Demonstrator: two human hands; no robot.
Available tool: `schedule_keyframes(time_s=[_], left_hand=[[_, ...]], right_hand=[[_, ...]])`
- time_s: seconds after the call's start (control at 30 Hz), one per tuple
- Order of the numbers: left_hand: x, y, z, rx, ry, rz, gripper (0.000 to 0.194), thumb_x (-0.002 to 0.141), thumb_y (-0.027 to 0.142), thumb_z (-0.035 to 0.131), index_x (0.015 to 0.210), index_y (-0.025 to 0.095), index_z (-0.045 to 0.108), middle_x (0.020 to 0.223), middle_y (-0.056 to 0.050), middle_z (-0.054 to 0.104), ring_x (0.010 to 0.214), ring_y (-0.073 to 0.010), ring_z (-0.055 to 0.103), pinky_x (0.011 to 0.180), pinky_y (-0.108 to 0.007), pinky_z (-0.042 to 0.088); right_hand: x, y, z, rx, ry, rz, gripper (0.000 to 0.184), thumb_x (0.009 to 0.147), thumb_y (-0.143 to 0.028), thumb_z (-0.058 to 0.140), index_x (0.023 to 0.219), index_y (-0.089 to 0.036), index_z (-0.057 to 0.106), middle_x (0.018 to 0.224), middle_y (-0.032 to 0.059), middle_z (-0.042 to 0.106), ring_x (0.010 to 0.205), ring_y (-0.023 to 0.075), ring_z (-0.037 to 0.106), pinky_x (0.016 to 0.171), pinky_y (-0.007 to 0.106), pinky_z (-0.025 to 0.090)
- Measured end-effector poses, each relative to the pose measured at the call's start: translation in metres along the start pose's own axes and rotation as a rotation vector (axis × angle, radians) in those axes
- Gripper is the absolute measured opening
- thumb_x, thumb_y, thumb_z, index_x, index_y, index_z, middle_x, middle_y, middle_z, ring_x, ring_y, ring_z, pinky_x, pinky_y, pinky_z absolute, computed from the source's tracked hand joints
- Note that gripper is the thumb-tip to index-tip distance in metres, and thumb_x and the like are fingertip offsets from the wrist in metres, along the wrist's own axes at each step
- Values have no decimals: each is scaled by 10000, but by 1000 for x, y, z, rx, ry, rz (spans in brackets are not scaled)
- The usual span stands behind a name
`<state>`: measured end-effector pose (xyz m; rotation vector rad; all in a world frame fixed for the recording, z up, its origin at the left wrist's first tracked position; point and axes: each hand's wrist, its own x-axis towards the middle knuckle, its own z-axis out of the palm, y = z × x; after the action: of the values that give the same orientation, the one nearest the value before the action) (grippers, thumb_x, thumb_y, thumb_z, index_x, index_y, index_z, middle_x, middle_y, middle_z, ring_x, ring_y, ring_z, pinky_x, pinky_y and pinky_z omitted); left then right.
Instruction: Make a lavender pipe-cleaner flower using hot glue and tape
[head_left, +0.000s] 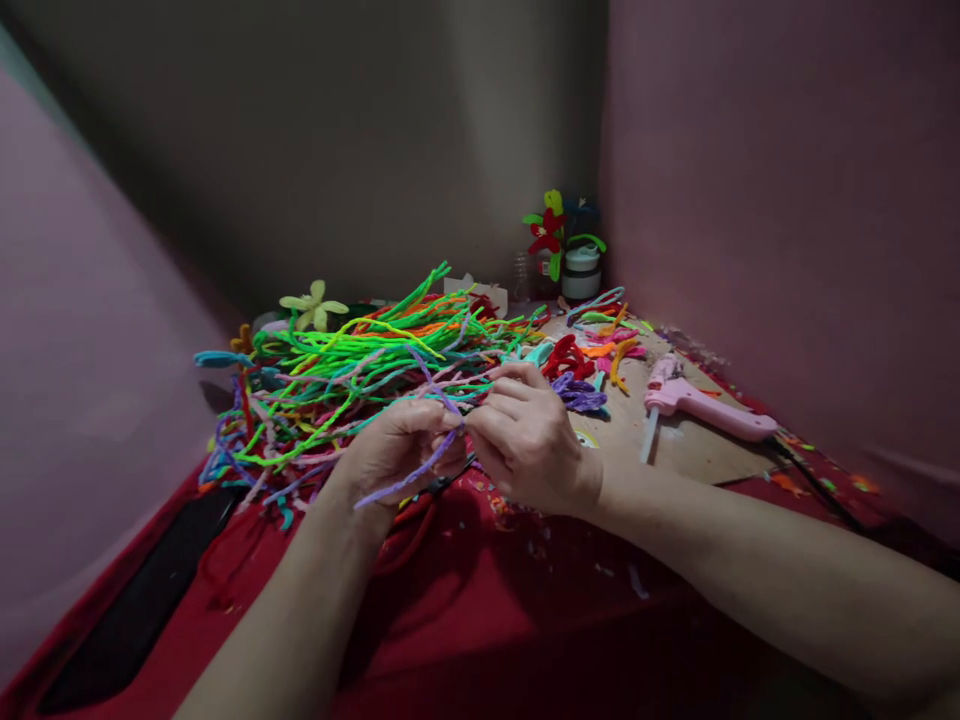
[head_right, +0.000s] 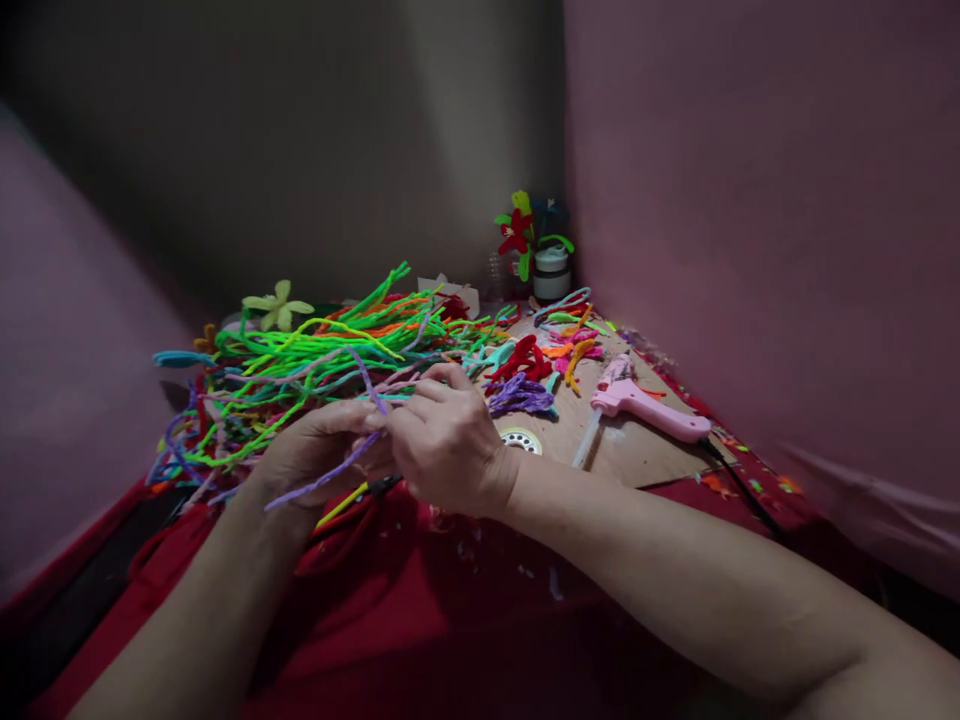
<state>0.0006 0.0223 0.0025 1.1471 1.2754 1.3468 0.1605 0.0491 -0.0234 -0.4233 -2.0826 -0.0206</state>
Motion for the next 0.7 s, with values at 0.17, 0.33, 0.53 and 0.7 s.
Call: schedule_keyframes(time_s=[0.17,0.33,0.53,0.7], left_hand=[[-8,14,2,31,-77,87,117,628,223,723,665,159,633,595,2,570,502,-94,502,481,-209,400],[-10,20,-4,617,-39,680,120,697,217,692,809,250,720,876,-39,630,856,-190,570,805,-319,437],[-10,20,-7,767,-76,643,51,701,261,680,666,224,681,715,-25,611,736,-184,515,750,-311,408],[-11,17,-4,359,-229,84,162,709,318,656,659,167,628,604,3,514,571,-121,448,553,-229,364]], right_hand=[[7,-1,-4,408,64,367,175,824,-193,501,674,-181,590,658,17,601,663,137,516,738,304,401],[13,-2,-5,815,-48,678,187,797,-229,538,626,-168,582,612,-8,584,603,109,516,624,249,405],[7,-2,-3,542,-49,514,189,792,-171,512,609,-171,557,592,-4,557,602,116,494,638,263,386],[0,-3,5,189,7,196,179,778,-118,484,612,-166,528,625,27,571,663,150,486,772,345,352]])
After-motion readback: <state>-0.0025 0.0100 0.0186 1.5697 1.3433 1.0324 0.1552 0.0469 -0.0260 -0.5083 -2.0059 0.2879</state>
